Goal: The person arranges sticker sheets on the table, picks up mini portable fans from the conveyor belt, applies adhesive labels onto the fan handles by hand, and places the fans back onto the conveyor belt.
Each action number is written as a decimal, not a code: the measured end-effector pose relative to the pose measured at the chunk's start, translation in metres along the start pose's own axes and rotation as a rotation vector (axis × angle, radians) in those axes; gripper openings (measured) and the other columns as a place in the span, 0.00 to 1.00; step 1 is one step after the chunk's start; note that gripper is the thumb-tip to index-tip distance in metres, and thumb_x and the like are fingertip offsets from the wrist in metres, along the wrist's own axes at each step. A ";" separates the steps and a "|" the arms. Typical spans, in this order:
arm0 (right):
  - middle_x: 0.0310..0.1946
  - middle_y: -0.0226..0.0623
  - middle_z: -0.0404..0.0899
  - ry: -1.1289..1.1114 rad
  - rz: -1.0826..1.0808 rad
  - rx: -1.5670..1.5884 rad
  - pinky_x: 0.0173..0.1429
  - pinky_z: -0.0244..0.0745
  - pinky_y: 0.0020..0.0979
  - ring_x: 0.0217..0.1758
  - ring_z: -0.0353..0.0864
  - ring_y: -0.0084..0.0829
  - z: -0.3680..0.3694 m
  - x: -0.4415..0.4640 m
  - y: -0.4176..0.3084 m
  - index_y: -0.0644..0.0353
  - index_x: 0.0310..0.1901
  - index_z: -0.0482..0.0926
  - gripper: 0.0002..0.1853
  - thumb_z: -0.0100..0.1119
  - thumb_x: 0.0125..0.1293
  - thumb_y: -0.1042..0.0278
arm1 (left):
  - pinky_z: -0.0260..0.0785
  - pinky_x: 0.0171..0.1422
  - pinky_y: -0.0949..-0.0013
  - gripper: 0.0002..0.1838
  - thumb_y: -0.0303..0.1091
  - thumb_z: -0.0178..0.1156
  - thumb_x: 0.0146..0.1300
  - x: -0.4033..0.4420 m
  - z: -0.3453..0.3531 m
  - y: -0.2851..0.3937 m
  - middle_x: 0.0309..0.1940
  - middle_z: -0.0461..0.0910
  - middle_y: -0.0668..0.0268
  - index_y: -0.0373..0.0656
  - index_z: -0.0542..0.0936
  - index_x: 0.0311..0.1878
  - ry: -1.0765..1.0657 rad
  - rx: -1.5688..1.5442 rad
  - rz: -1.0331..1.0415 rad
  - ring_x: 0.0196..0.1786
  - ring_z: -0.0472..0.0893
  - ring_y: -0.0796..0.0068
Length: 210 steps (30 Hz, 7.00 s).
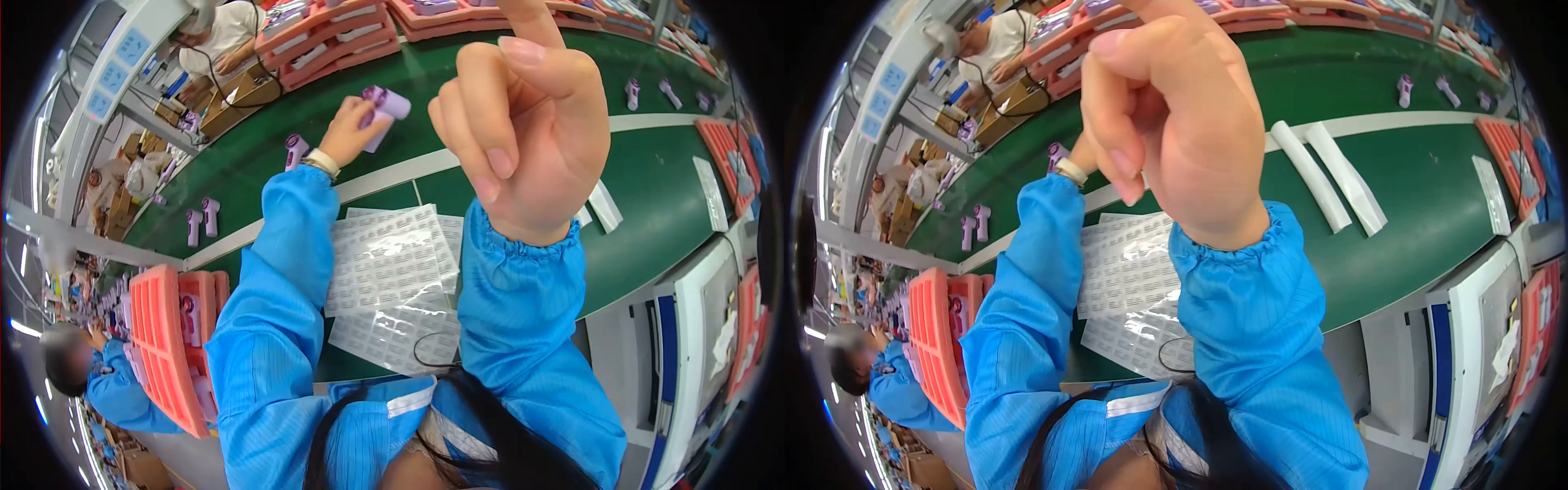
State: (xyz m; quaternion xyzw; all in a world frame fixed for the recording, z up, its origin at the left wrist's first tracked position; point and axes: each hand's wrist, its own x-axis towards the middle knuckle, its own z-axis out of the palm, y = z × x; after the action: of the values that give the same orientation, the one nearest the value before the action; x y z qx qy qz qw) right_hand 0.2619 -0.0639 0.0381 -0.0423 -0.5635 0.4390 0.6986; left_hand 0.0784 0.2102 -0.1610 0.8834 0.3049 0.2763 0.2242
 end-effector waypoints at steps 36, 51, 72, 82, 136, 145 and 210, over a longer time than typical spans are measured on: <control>0.30 0.38 0.82 -0.348 0.461 -0.885 0.43 0.74 0.40 0.37 0.81 0.41 -0.026 -0.119 0.214 0.55 0.45 0.81 0.14 0.61 0.55 0.75 | 0.66 0.44 0.66 0.07 0.32 0.66 0.56 -0.226 -0.049 0.087 0.33 0.77 0.66 0.42 0.81 0.36 0.070 -0.091 -0.201 0.39 0.75 0.66; 0.31 0.38 0.82 -0.241 0.569 -0.764 0.45 0.78 0.31 0.35 0.82 0.28 -0.011 -0.106 0.214 0.58 0.50 0.80 0.17 0.66 0.57 0.77 | 0.64 0.42 0.69 0.07 0.36 0.64 0.61 -0.232 -0.042 0.075 0.28 0.78 0.69 0.43 0.83 0.35 0.200 0.062 -0.132 0.32 0.74 0.73; 0.42 0.32 0.78 -0.227 0.456 -0.752 0.55 0.69 0.30 0.48 0.75 0.28 0.000 -0.088 0.209 0.54 0.49 0.81 0.17 0.67 0.56 0.74 | 0.60 0.35 0.71 0.13 0.37 0.60 0.66 -0.228 -0.032 0.085 0.22 0.72 0.67 0.39 0.76 0.30 0.294 -0.245 -0.243 0.26 0.69 0.78; 0.42 0.31 0.79 -0.074 0.494 -0.589 0.45 0.67 0.23 0.42 0.76 0.20 -0.019 -0.097 0.222 0.54 0.65 0.68 0.31 0.63 0.59 0.79 | 0.59 0.32 0.63 0.15 0.41 0.61 0.65 -0.226 -0.028 0.079 0.18 0.72 0.63 0.39 0.78 0.27 0.326 -0.115 -0.198 0.23 0.70 0.65; 0.53 0.47 0.69 0.010 -0.050 -0.900 0.57 0.69 0.41 0.54 0.72 0.47 -0.017 -0.111 0.216 0.58 0.68 0.62 0.38 0.58 0.52 0.80 | 0.61 0.62 0.46 0.40 0.73 0.56 0.50 -0.013 -0.015 0.030 0.56 0.74 0.52 0.50 0.81 0.56 -0.111 0.622 -0.558 0.61 0.72 0.50; 0.50 0.44 0.70 -0.004 0.052 -0.902 0.50 0.72 0.33 0.46 0.73 0.37 -0.018 -0.104 0.211 0.57 0.70 0.60 0.39 0.57 0.52 0.82 | 0.53 0.62 0.32 0.27 0.61 0.59 0.53 -0.109 -0.092 -0.013 0.54 0.76 0.59 0.62 0.82 0.54 -0.049 0.909 -0.688 0.62 0.70 0.51; 0.31 0.37 0.81 0.146 0.075 -0.180 0.48 0.78 0.28 0.36 0.82 0.25 0.101 0.003 0.111 0.58 0.75 0.38 0.51 0.62 0.58 0.86 | 0.69 0.59 0.59 0.29 0.60 0.29 0.75 -0.138 -0.105 0.202 0.49 0.75 0.61 0.46 0.71 0.52 1.005 -1.189 0.428 0.56 0.74 0.66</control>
State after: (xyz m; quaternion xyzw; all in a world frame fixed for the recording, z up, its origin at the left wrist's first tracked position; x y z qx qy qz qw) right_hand 0.1161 -0.0382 0.0158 -0.1578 -0.5461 0.4081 0.7144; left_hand 0.0054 -0.0016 -0.0165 0.4258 -0.0045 0.7934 0.4350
